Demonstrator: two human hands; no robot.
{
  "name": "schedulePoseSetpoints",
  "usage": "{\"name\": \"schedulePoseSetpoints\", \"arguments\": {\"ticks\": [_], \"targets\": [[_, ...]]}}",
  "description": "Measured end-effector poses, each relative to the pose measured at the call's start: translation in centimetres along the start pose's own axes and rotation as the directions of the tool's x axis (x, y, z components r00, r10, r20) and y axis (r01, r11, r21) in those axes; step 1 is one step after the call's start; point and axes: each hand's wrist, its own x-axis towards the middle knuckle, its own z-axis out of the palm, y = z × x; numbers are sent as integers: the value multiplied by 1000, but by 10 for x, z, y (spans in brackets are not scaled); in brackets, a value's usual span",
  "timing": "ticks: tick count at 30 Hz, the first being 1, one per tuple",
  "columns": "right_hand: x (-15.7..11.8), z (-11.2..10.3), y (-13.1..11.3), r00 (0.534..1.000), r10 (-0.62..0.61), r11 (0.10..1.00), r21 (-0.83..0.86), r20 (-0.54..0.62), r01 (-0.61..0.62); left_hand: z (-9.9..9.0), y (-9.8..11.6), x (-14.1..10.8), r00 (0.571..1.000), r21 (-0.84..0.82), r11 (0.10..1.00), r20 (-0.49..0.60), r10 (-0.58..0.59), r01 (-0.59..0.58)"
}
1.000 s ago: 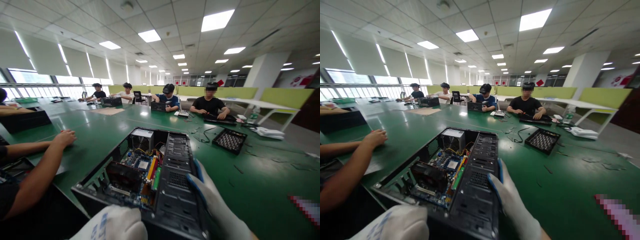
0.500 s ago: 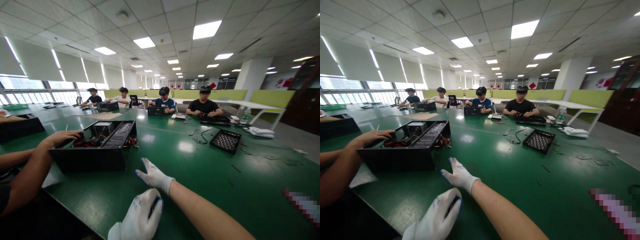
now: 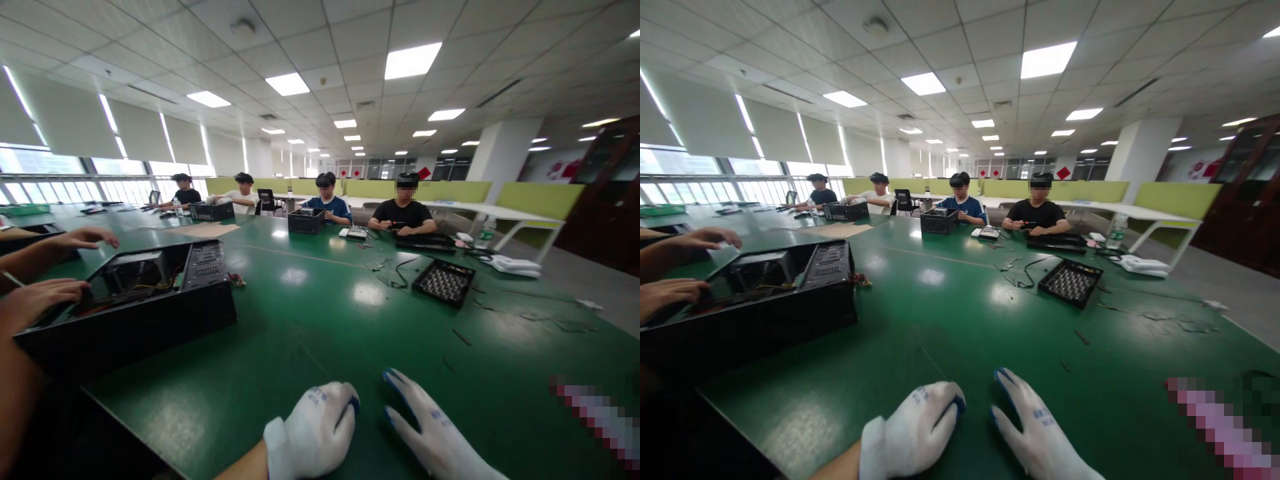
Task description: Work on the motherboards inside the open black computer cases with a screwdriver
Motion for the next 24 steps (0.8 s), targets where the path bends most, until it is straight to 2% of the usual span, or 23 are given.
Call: {"name": "schedulePoseSetpoints", "arguments": {"ticks": [3, 6, 9, 12, 15, 20, 24], "targets": [[-18, -2, 21, 999, 39, 999, -32, -35, -40, 18, 9, 24, 996, 28, 997, 46, 77, -79], [-24, -2, 31, 994, 61, 998, -29, -91, -64, 42, 12, 47, 992, 73, 991, 49, 112, -116], [-24, -4, 34, 990, 53, 998, -32, -132, -58, 66, 8, 60, 989, 39, 988, -14, 148, -148], [-24, -5, 36, 994, 34, 997, -68, -107, -41, 81, -1, 63, 975, -23, 978, -94, 203, -206], [-24, -4, 37, 995, 3, 996, -94, -104, -12, 83, -7, 60, 965, -62, 971, -144, 218, -229], [-25, 1, 35, 988, -54, 993, -108, -143, 39, 75, -9, 59, 970, -72, 985, -198, 138, -155], [-25, 2, 35, 986, -66, 992, -114, -153, 48, 68, -12, 65, 959, -49, 991, -262, 111, -128]]}}
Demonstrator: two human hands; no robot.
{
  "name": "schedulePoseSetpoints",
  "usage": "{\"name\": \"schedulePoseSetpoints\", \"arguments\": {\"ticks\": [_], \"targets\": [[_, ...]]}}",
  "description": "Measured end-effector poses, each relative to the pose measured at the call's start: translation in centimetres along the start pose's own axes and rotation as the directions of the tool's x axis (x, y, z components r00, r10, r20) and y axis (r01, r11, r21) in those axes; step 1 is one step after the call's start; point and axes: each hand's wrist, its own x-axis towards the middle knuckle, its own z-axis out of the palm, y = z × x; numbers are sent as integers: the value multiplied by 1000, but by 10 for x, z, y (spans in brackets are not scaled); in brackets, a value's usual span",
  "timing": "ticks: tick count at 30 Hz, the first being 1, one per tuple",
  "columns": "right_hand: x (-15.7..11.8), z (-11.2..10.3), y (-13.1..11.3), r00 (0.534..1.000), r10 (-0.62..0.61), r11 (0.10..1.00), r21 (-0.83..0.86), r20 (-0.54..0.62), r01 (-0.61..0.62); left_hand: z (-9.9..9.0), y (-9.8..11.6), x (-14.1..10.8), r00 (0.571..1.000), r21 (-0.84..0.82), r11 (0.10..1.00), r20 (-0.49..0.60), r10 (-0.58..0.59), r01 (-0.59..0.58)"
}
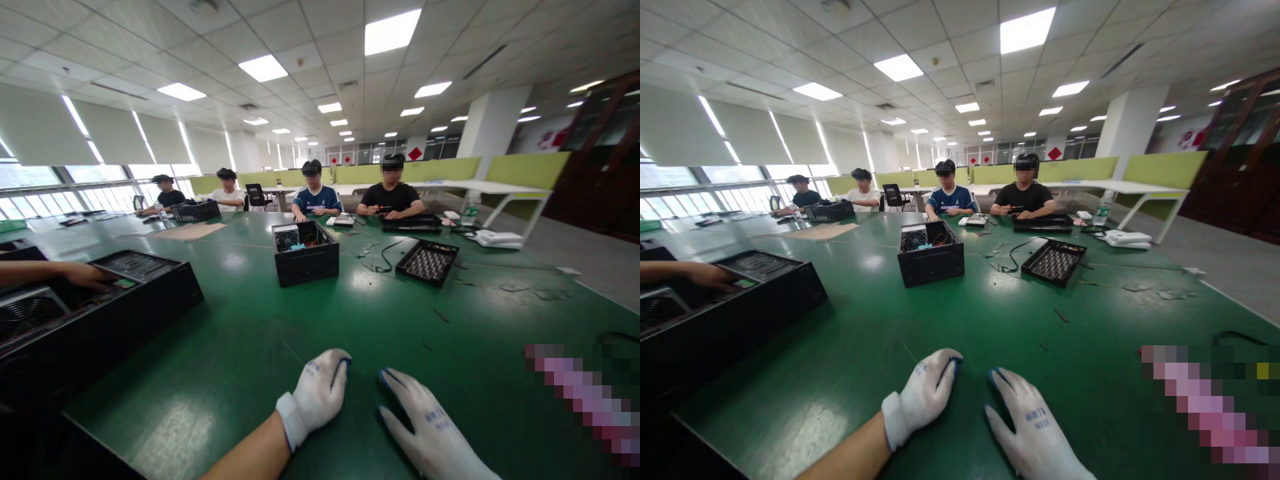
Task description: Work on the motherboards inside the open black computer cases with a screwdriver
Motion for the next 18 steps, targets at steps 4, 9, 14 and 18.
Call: {"name": "schedulePoseSetpoints", "arguments": {"ticks": [4, 9, 14, 18], "targets": [[2, -2, -2, 1000, -3, 1000, 8, 12, 3, -17, -10, 31, 999, 150, 989, -35, 0, 6], [3, -7, -7, 999, 8, 1000, -4, 46, -8, -66, -35, 117, 965, 407, 885, -217, -148, 227], [3, -11, -9, 993, 32, 999, -25, 110, -29, -108, -68, 195, 920, 550, 743, -146, -364, 381], [5, -13, -10, 993, 39, 999, -21, 112, -37, -116, -84, 221, 899, 589, 707, -79, -430, 390]]}}
